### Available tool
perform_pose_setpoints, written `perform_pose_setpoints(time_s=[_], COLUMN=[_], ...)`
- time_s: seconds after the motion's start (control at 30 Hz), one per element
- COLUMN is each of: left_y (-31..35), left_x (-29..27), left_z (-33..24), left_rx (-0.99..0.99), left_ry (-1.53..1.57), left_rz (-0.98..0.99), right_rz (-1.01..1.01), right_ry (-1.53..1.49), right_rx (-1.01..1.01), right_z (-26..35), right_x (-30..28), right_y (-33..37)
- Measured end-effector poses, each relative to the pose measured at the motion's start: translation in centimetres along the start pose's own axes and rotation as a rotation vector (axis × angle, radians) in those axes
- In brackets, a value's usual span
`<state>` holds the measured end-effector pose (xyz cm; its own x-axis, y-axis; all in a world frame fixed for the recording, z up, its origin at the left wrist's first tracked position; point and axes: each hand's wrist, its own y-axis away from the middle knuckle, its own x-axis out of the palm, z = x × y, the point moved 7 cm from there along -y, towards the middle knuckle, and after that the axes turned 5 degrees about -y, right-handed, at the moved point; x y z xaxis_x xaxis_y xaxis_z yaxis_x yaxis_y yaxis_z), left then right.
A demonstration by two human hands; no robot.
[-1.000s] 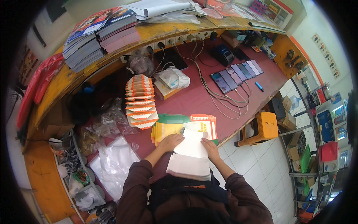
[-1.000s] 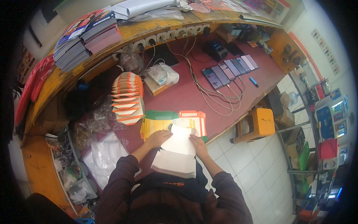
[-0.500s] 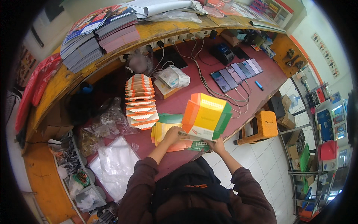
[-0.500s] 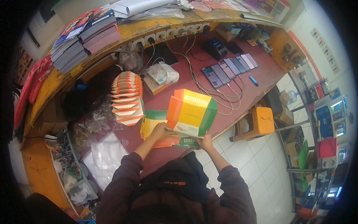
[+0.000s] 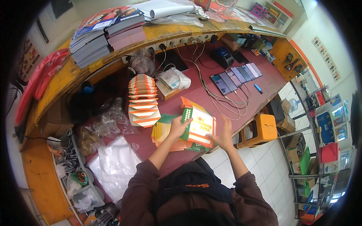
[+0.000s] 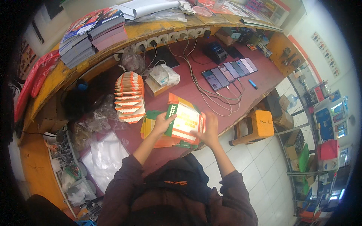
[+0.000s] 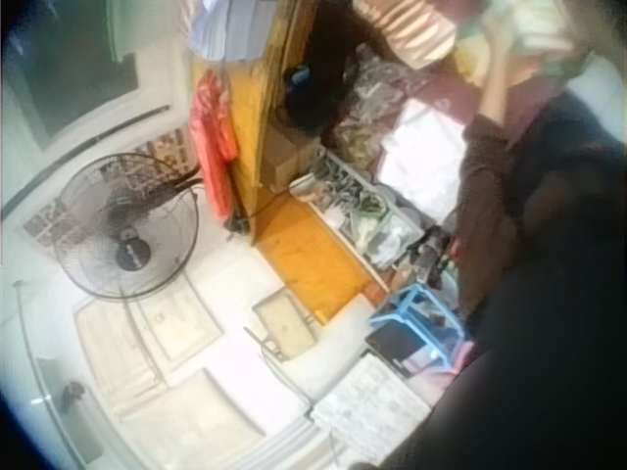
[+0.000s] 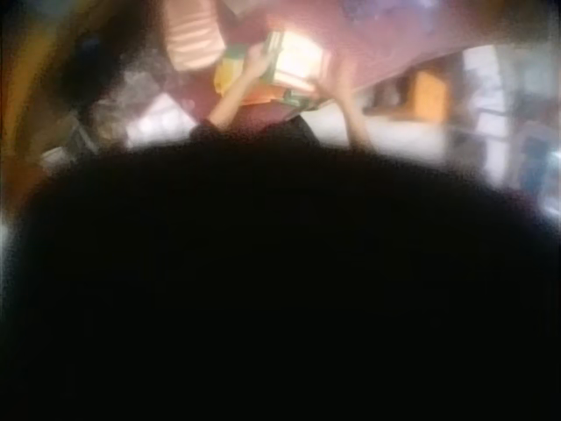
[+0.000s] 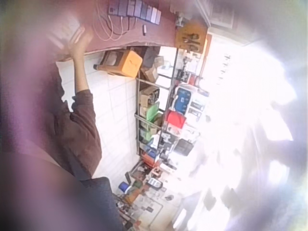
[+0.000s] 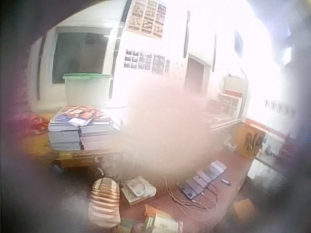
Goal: The person folds and assembles small paper boxes one at a time at a cluttered workbench. They repeatedly pick up flat paper pieces, fold them into box shapes, and stack the finished boxes. The person also briefly handles a power adapter and cable, then resumes folding more boxes.
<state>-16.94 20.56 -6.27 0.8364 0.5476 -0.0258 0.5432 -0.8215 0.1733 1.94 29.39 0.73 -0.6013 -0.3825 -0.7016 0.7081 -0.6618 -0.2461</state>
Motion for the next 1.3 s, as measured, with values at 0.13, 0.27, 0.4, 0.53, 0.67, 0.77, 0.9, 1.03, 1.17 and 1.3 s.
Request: perform_pose_setpoints(time_s=[0.13, 0.27, 0.4, 0.53, 0.67, 0.77, 0.9, 1.03, 1.17, 1.3], left_y=[2.6, 5.2, 7.5, 8.2, 1.4, -2.0, -3.6, -5.2, -3.8, -0.7], left_x=[1.3, 1.4, -1.3, 0.0, 1.2, 0.6, 1.5, 0.9, 1.6, 1.8], left_z=[-2.6, -6.5, -14.7, -18.8, -12.1, -5.3, 1.2, 3.5, 5.9, 8.3], left_rx=[-0.215, -0.319, 0.364, 0.986, 0.775, 0.703, 0.659, 0.841, 0.921, 0.725], left_ry=[0.225, 0.323, -0.656, -0.75, -0.906, -1.225, -1.21, -1.272, -1.399, -1.309], left_rz=[0.091, 0.221, 0.094, -0.193, 0.148, 0.287, 0.261, 0.132, 0.073, 0.005], right_rz=[0.135, -0.084, 0.049, 0.56, 0.809, 0.947, 0.788, 0.712, 0.423, 0.329], right_ry=[0.418, 0.302, 0.095, 0.093, 0.24, 0.348, 0.429, 0.552, 0.703, 0.646], right_rx=[-0.254, -0.27, -0.157, -0.053, 0.24, 0.24, -0.142, -0.017, -0.255, -0.246], right_z=[6.9, 8.3, 7.6, 6.5, 0.3, -4.0, -4.9, -7.3, -6.8, -6.0], right_x=[0.0, -3.0, -8.3, -7.3, 0.0, 8.0, 14.6, 16.5, 17.4, 18.0], right_y=[2.5, 1.6, -1.5, -4.4, -7.6, -7.9, -8.3, -6.9, -3.5, -0.4])
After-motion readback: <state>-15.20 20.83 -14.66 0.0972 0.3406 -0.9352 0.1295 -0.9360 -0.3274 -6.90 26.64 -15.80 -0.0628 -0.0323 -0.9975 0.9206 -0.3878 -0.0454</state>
